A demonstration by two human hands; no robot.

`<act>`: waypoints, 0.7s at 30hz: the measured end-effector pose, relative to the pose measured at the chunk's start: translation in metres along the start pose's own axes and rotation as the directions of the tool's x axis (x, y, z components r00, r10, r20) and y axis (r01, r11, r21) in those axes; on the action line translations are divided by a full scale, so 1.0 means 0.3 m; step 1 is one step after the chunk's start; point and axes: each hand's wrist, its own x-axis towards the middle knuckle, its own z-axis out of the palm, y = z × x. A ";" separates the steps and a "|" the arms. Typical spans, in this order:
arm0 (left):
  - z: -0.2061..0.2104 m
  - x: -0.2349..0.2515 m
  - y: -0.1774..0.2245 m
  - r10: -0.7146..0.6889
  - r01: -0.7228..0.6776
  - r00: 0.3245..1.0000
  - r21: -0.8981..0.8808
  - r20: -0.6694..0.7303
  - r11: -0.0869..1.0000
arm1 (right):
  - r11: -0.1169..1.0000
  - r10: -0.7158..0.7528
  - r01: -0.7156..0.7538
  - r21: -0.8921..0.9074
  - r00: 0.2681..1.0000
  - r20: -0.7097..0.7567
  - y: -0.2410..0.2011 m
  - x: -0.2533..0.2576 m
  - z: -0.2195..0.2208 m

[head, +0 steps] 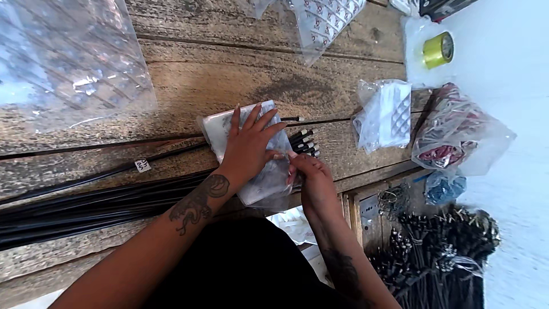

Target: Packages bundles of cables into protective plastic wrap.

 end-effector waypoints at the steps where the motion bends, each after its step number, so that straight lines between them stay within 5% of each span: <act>1: -0.007 0.002 -0.007 0.004 -0.003 1.000 -0.021 0.029 1.000 | 1.000 -0.001 0.001 -0.014 1.000 0.011 -0.002 -0.002 -0.002; 9: -0.126 0.038 -0.057 0.129 -0.050 0.963 -0.316 0.236 0.948 | 0.991 -0.058 0.061 -0.118 0.998 0.030 -0.049 0.028 0.009; 16: -0.019 0.051 -0.027 0.126 -0.119 0.992 -0.251 0.012 0.961 | 0.989 -0.057 0.058 -0.139 0.998 0.017 -0.023 0.024 0.010; 21: 0.028 0.056 -0.010 0.097 -0.098 0.995 -0.050 -0.026 0.994 | 0.928 0.092 -0.043 -0.370 0.989 0.116 -0.030 0.066 -0.009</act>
